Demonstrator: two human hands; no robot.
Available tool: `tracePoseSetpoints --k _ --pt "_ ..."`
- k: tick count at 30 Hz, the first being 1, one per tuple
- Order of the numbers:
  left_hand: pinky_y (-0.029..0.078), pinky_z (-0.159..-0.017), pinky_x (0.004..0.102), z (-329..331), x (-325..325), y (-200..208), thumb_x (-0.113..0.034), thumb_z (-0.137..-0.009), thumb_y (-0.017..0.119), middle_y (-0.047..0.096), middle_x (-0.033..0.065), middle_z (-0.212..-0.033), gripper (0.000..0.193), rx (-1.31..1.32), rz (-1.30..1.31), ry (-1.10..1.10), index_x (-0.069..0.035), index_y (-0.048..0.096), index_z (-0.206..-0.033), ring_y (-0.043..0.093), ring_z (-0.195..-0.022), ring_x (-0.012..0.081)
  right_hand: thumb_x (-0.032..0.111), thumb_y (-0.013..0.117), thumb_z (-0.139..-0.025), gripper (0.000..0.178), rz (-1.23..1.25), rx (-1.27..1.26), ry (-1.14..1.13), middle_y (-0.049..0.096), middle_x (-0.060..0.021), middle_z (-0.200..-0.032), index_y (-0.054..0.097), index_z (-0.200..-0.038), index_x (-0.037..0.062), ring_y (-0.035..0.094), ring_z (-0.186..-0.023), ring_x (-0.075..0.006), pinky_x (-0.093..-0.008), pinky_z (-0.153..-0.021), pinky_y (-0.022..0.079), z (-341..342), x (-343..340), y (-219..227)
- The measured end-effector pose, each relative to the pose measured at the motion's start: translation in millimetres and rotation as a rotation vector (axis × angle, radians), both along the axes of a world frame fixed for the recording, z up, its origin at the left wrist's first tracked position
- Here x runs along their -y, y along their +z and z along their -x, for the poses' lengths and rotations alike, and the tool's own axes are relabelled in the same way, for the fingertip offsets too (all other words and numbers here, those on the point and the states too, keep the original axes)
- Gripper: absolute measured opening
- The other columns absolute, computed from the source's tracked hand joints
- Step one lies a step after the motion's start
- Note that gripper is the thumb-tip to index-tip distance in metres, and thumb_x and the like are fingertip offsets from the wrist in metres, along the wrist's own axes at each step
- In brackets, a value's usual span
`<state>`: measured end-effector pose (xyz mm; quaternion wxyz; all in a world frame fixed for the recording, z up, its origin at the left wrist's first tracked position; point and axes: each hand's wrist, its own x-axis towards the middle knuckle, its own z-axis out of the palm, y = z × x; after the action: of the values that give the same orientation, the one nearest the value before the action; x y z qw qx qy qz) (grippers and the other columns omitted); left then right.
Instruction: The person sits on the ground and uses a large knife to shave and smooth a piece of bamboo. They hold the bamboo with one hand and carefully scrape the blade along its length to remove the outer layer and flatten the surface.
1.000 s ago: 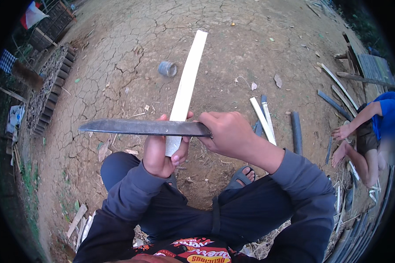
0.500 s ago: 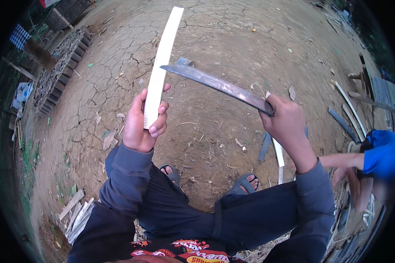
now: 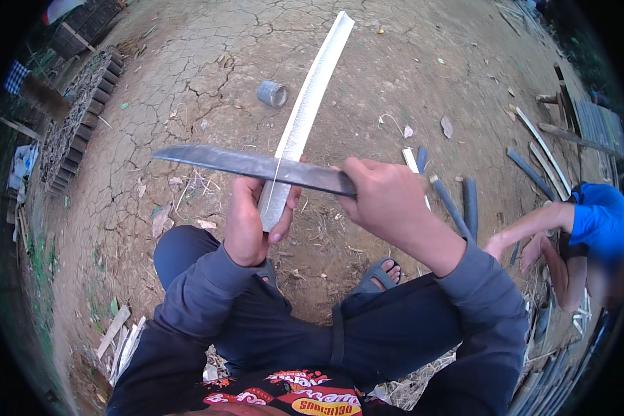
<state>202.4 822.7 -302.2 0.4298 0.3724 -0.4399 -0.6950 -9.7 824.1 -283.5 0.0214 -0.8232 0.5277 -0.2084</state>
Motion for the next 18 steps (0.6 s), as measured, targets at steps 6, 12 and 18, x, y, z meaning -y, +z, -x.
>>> tracePoseSetpoints --k 6,12,18 --pt "0.034 -0.039 0.0205 13.5 -13.9 1.0 -0.025 -0.104 0.028 0.052 0.0063 -0.083 0.045 0.077 0.131 -0.049 0.004 0.046 -0.133 0.041 -0.042 0.0079 0.023 0.069 -0.083 0.021 0.034 0.021 0.028 0.061 -0.0105 -0.063 0.056 -0.08 0.0075 0.064 -0.056 -0.032 -0.0417 -0.049 0.049 3.2 2.4 -12.6" --pt "0.035 -0.038 0.0208 17.0 -23.9 5.9 -0.027 -0.106 0.028 0.052 0.0058 -0.083 0.042 -0.009 -0.091 -0.139 0.003 0.042 -0.131 0.042 -0.041 0.0074 0.024 0.069 -0.082 0.018 -0.043 0.072 -0.193 0.064 -0.012 -0.065 0.065 -0.087 0.0076 0.066 -0.057 -0.0317 -0.0418 -0.053 0.053 44.5 41.1 -23.7" --pt "0.035 -0.037 0.0201 15.4 -25.1 -16.1 -0.026 -0.107 0.029 0.052 0.0046 -0.083 0.038 -0.026 -0.192 -0.166 0.0 0.043 -0.13 0.042 -0.042 0.0073 0.023 0.069 -0.081 0.013 -0.003 -0.103 -0.017 0.066 -0.0093 -0.066 0.066 -0.081 0.01 0.068 -0.058 -0.0281 -0.042 -0.056 0.055 15.0 17.2 -35.5"
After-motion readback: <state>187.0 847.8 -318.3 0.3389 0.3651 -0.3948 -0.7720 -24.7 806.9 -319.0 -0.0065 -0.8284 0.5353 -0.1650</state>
